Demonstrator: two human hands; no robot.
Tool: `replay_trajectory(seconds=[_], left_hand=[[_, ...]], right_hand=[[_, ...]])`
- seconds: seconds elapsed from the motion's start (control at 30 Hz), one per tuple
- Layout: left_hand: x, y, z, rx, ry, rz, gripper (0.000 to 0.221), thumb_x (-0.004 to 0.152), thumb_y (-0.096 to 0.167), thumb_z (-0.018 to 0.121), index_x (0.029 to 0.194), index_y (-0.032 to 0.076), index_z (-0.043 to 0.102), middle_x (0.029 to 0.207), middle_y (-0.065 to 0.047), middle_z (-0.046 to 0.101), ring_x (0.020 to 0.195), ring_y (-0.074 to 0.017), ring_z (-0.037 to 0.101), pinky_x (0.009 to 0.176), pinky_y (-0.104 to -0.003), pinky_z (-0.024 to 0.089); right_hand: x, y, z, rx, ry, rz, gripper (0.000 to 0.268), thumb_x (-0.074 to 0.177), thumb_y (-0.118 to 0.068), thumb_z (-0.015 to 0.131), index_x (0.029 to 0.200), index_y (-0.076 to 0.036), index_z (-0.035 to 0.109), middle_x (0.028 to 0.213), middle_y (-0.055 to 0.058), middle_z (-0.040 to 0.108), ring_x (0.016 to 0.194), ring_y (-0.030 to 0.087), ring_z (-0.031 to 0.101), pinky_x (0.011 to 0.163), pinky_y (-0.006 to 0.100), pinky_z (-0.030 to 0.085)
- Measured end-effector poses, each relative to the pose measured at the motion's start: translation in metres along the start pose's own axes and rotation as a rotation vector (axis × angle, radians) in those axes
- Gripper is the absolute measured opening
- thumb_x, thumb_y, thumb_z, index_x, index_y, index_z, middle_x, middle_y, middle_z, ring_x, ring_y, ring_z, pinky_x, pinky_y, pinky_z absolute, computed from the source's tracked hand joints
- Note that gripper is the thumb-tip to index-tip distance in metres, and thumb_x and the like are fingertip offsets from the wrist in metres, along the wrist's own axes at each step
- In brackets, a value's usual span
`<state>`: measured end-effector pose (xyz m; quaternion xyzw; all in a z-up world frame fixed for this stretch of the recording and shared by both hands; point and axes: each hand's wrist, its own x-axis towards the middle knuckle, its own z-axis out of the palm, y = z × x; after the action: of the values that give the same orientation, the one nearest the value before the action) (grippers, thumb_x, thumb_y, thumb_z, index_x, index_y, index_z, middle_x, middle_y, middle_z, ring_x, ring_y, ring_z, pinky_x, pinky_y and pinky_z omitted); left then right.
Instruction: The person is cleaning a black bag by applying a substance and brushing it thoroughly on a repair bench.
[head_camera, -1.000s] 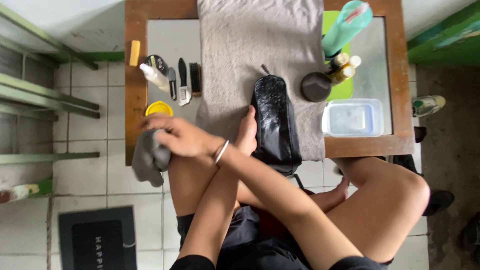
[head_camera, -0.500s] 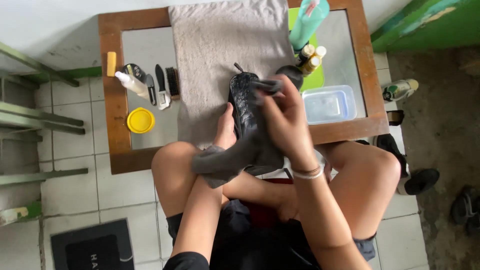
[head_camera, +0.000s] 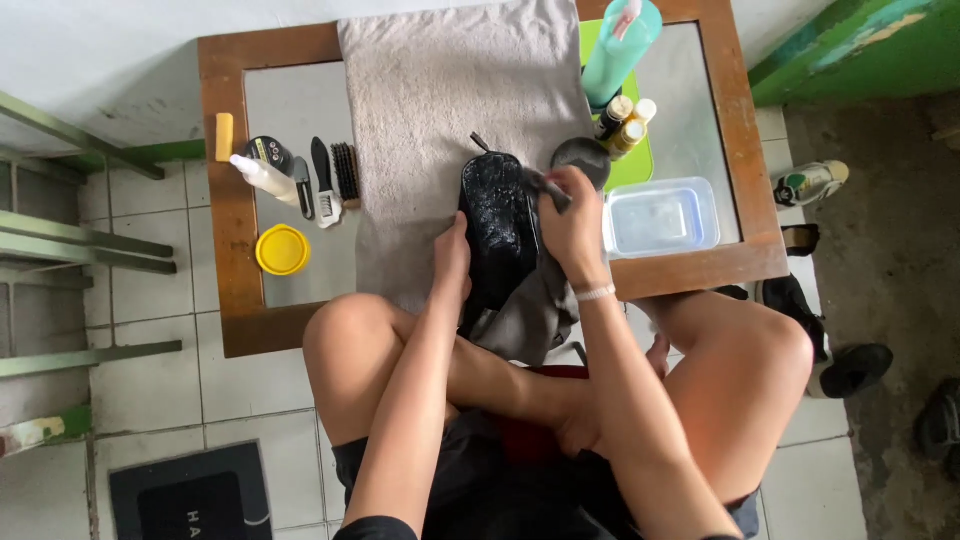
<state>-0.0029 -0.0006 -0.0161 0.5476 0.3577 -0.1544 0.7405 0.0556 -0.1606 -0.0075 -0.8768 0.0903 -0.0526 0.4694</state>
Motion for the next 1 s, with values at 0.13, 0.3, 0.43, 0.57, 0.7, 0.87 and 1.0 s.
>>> replay_trajectory(seconds=[0.13,0.3,0.43,0.57,0.7,0.87,1.0], left_hand=[[-0.023,0.013,0.007,-0.061,-0.028,0.104,0.073,0.110,0.042,0.047,0.162,-0.001,0.019,0.169,-0.025,0.008,0.157,-0.0433,0.007,0.128,-0.061,0.015],[0.010,-0.011,0.000,-0.092,-0.039,0.105,0.075,0.110,0.043,0.047,0.160,-0.007,0.022,0.168,-0.029,0.009,0.157,-0.0458,0.006,0.128,-0.062,0.012],[0.013,-0.009,-0.001,-0.086,-0.047,0.092,0.074,0.111,0.044,0.046,0.160,-0.007,0.025,0.168,-0.028,0.015,0.157,-0.0436,0.010,0.127,-0.060,0.015],[0.012,-0.007,0.002,-0.089,-0.074,0.153,0.066,0.112,0.043,0.044,0.155,-0.007,0.036,0.160,-0.031,0.034,0.151,-0.0480,0.028,0.121,-0.063,0.029],[0.023,-0.018,-0.003,-0.102,-0.092,0.181,0.066,0.111,0.042,0.047,0.154,-0.007,0.039,0.158,-0.031,0.037,0.149,-0.0471,0.033,0.119,-0.063,0.034],[0.030,-0.022,0.000,-0.240,-0.081,0.234,0.066,0.110,0.038,0.051,0.150,-0.013,0.041,0.153,-0.039,0.039,0.146,-0.0518,0.034,0.118,-0.064,0.033],[0.039,-0.027,-0.003,-0.234,-0.108,0.161,0.068,0.109,0.043,0.054,0.152,-0.007,0.042,0.155,-0.034,0.040,0.145,-0.0503,0.038,0.116,-0.063,0.038]], right_hand=[[0.025,0.006,0.041,-0.081,0.026,-0.369,0.016,0.086,-0.009,0.072,0.102,-0.015,0.075,0.094,0.009,0.066,0.090,0.037,0.072,0.076,0.044,0.059],[0.032,0.001,0.072,-0.191,-0.035,-0.504,0.024,0.091,-0.010,0.071,0.114,-0.005,0.075,0.099,0.016,0.062,0.087,0.042,0.071,0.071,0.048,0.061],[0.031,0.006,0.092,-0.290,-0.135,-0.546,0.027,0.092,-0.009,0.065,0.117,-0.007,0.075,0.103,0.016,0.066,0.090,0.042,0.071,0.072,0.049,0.061],[0.032,0.021,0.103,-0.252,-0.233,-0.624,0.025,0.093,-0.010,0.063,0.114,-0.011,0.077,0.108,0.011,0.068,0.100,0.035,0.071,0.080,0.042,0.061],[0.033,0.032,0.101,-0.243,-0.288,-0.642,0.024,0.093,-0.009,0.064,0.113,-0.010,0.078,0.108,0.010,0.070,0.104,0.032,0.070,0.082,0.041,0.061],[0.019,0.032,0.084,-0.266,-0.388,-0.619,0.023,0.093,-0.010,0.064,0.112,-0.012,0.078,0.109,0.007,0.073,0.108,0.029,0.070,0.086,0.040,0.060],[0.005,0.029,0.074,-0.245,-0.394,-0.615,0.021,0.091,-0.009,0.065,0.107,-0.009,0.078,0.107,0.011,0.073,0.106,0.034,0.070,0.084,0.044,0.060]])
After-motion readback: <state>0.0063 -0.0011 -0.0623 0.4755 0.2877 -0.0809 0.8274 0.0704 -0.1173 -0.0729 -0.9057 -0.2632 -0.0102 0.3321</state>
